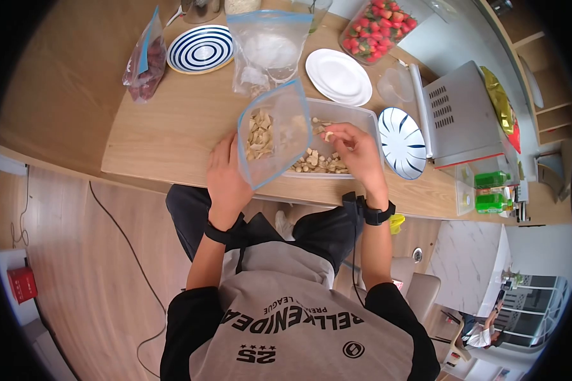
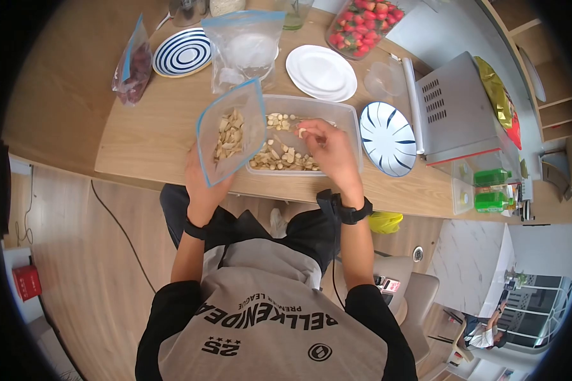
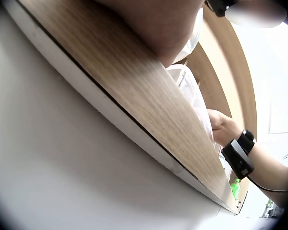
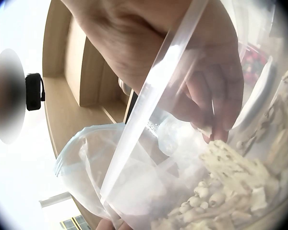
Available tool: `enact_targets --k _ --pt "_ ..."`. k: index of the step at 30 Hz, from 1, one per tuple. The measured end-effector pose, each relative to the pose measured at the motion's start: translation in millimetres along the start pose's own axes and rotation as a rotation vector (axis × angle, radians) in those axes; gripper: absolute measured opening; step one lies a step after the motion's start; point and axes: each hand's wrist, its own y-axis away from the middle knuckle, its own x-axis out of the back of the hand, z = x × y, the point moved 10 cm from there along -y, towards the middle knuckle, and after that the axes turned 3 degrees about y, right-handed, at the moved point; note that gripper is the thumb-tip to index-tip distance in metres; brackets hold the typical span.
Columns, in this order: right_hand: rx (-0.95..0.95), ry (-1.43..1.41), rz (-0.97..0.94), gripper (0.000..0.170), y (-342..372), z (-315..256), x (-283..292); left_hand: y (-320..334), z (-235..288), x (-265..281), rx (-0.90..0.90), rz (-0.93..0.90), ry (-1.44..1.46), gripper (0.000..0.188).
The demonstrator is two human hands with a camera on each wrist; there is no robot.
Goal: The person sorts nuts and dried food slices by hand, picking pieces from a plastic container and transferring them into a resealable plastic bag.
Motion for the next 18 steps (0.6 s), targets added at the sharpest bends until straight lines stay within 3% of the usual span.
enact_targets --k 7,9,11,13,17,18 --pt "0.007 0.023 0.058 0.026 3 -9 4 0 -1 -3 0.04 -0.041 -0.028 0.067" --pt "0.029 0.02 0.083 0.026 6 -9 6 -4 -2 0 0.08 -0.045 0.097 0.068" --pt "0.061 -0.006 0.125 0.027 7 -9 10 -4 12 3 -0.038 -0.025 -0.021 0.067" --pt "0.089 0.064 0.124 0.028 9 -6 8 -2 0 -3 0.047 -0.061 0.057 0.064" --pt "0.101 0.151 0.155 0.026 9 -15 12 -4 11 -2 -0.114 -0.026 0.035 0.061" --pt "0.142 0.108 0.235 0.024 11 -18 16 -4 11 0 -0.103 0.01 0.034 0.053"
